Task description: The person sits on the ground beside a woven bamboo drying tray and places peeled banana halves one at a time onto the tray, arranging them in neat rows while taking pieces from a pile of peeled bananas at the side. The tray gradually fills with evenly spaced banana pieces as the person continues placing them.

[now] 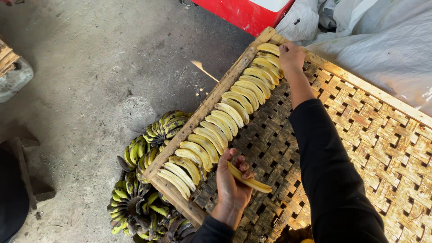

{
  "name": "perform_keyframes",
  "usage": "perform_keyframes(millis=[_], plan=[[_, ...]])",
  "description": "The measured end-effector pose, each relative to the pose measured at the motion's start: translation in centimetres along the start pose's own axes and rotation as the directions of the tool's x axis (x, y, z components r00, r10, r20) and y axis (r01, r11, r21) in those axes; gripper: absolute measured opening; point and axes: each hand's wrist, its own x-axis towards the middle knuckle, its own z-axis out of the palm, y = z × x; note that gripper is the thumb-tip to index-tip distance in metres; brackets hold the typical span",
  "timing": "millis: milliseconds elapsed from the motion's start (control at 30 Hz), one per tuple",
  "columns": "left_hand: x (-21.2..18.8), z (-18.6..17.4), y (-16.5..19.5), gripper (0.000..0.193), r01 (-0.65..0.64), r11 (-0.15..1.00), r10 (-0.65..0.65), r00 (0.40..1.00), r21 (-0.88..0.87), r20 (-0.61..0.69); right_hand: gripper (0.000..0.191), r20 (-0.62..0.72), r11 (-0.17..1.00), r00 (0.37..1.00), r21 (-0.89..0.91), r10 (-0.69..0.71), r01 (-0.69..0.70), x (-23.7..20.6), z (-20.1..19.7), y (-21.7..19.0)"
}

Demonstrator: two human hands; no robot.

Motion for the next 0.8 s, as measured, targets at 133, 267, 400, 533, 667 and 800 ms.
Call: perform_keyframes(millis=[133,267,400,533,667,800], plan=[[0.4,0.0,0.7,0.021,-0.039,0.999,0.039,0.999,-0.006,-0.008,0.007,-0.085,0.966,0.963,-0.067,-0.255,0.250,-0.9,-0.2,1.6],[-0.1,0.2,0.4,0.024,-0.054,0.999,0.054,0.998,0.002,-0.021,0.006,-0.128,0.970,0.964,-0.098,-0.235,0.223,-1.1,-1.9,1.4],[-0.1,-0.1,0.5,0.023,-0.103,0.993,0.106,0.993,-0.055,0.051,0.007,0.016,0.967,0.998,0.247,-0.063,0.057,-4.2,-5.6,-3.9],[0.8,-0.1,2.3,0.024,-0.255,0.949,0.287,0.941,-0.185,0.177,0.042,0.920,0.837,0.370,0.300,-0.127,-0.457,-17.0,-11.9,-10.7],[-0.2,0.0,2.5,0.034,-0.540,0.840,0.508,0.752,-0.049,0.420,0.035,0.994,0.718,-0.021,0.066,-0.110,-0.692,-26.5,-16.8,-13.5],[-1.9,0.3,1.4,0.055,-0.614,0.788,0.539,0.650,-0.047,0.535,0.027,0.959,0.764,0.264,0.244,-0.100,-0.597,-26.7,-17.5,-11.7]])
